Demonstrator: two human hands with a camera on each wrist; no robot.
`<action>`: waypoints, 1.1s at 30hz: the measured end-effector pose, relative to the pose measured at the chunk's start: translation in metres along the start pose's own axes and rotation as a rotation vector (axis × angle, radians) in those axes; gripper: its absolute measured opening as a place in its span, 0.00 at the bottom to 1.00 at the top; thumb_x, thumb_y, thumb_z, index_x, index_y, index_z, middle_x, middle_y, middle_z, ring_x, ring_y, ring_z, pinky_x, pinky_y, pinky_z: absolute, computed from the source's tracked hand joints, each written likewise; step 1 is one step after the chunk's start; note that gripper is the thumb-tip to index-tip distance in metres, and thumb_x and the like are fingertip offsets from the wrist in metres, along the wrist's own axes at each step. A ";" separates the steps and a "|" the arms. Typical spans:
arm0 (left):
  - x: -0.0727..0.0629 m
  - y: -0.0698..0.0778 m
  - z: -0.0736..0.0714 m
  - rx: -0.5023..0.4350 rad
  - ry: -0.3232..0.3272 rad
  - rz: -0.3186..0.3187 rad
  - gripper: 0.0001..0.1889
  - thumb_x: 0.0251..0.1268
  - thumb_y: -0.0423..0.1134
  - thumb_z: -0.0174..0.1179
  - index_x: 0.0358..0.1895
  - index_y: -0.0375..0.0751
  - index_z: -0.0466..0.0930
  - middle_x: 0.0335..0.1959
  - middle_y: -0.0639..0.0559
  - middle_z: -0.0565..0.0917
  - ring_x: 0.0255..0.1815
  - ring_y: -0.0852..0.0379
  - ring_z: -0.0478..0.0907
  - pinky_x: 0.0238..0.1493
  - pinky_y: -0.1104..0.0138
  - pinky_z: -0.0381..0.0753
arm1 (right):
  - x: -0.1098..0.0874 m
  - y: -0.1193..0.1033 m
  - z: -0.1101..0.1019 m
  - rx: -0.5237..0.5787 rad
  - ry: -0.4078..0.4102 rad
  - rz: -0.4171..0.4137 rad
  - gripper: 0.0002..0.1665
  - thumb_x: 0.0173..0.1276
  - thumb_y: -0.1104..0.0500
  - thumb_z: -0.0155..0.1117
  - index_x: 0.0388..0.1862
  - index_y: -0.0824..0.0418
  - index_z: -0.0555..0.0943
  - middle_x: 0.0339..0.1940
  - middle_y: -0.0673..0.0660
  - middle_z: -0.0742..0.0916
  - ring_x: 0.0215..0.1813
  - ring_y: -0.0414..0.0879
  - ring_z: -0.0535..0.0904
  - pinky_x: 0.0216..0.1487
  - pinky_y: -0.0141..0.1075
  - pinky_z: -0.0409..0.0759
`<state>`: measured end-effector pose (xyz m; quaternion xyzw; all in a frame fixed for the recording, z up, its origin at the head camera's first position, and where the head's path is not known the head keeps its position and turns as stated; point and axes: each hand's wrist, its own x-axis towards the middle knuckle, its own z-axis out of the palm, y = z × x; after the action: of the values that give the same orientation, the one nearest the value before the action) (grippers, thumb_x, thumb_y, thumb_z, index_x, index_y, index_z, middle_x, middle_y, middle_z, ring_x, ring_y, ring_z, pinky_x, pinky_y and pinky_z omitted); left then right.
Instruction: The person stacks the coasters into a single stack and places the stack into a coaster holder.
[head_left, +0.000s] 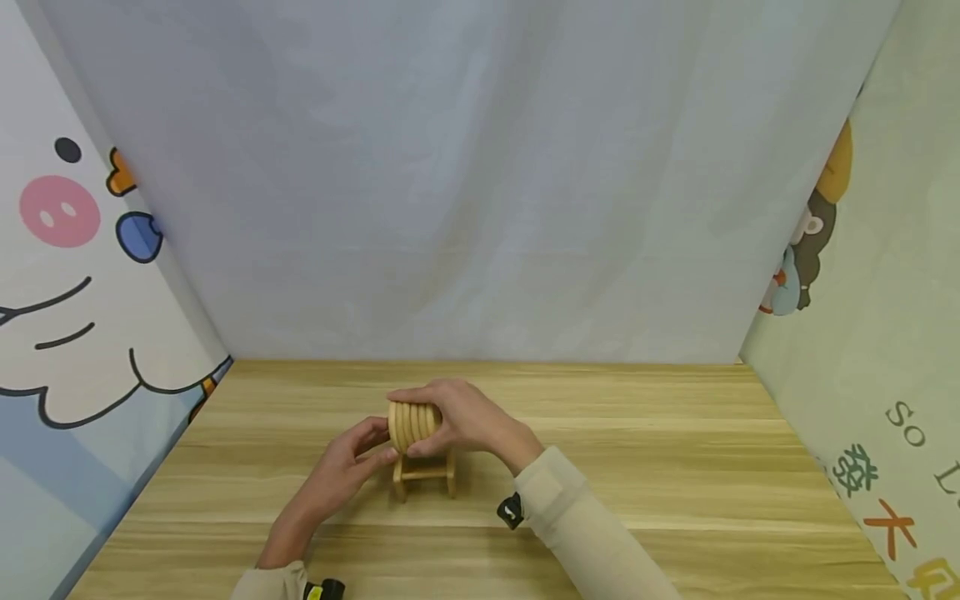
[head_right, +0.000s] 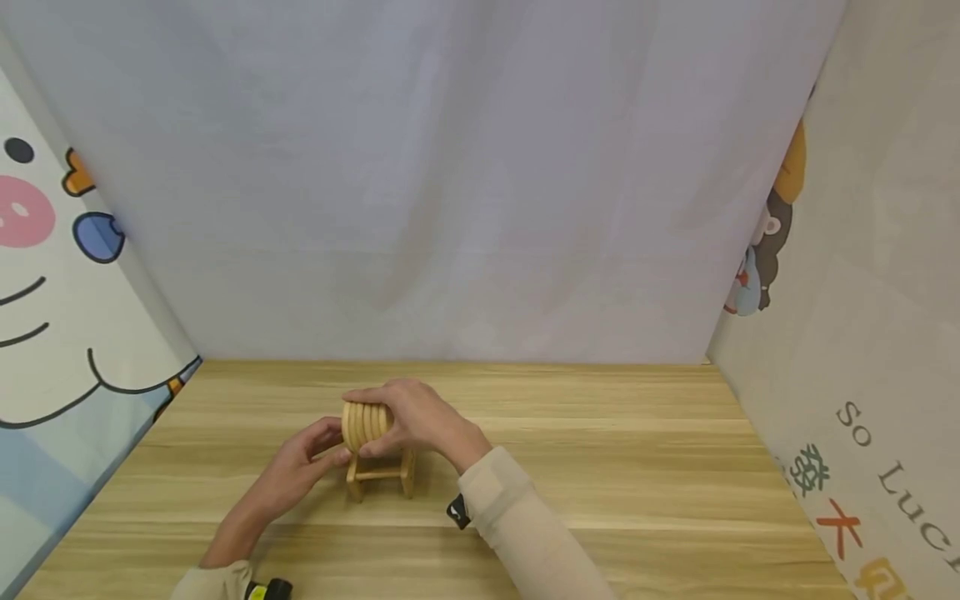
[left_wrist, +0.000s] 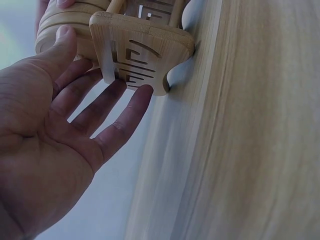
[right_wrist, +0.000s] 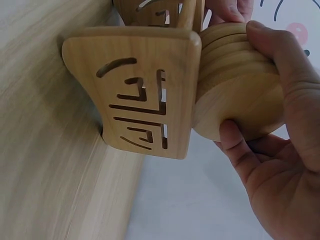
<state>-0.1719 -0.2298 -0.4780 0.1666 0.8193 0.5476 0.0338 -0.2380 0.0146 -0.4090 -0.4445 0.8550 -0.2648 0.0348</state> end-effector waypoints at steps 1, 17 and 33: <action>0.000 -0.001 0.000 -0.005 0.002 -0.005 0.21 0.86 0.38 0.63 0.73 0.33 0.77 0.77 0.33 0.78 0.80 0.28 0.72 0.73 0.46 0.81 | 0.000 0.000 0.000 0.004 0.003 -0.001 0.46 0.68 0.48 0.87 0.83 0.50 0.78 0.70 0.54 0.89 0.61 0.46 0.85 0.62 0.40 0.83; -0.001 -0.004 -0.001 -0.061 0.005 0.018 0.35 0.85 0.36 0.63 0.87 0.33 0.60 0.83 0.27 0.67 0.80 0.23 0.69 0.70 0.54 0.84 | 0.001 0.007 0.003 0.059 0.022 -0.022 0.46 0.68 0.50 0.86 0.83 0.50 0.79 0.71 0.53 0.89 0.54 0.40 0.84 0.53 0.33 0.81; -0.004 -0.003 -0.004 -0.044 0.034 0.014 0.42 0.79 0.34 0.70 0.89 0.38 0.59 0.82 0.24 0.69 0.74 0.21 0.76 0.66 0.52 0.87 | 0.000 0.004 0.002 0.058 -0.006 -0.047 0.46 0.67 0.49 0.87 0.82 0.47 0.79 0.63 0.52 0.91 0.53 0.38 0.84 0.54 0.33 0.82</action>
<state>-0.1698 -0.2358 -0.4794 0.1621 0.8065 0.5683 0.0199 -0.2405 0.0155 -0.4125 -0.4639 0.8363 -0.2889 0.0443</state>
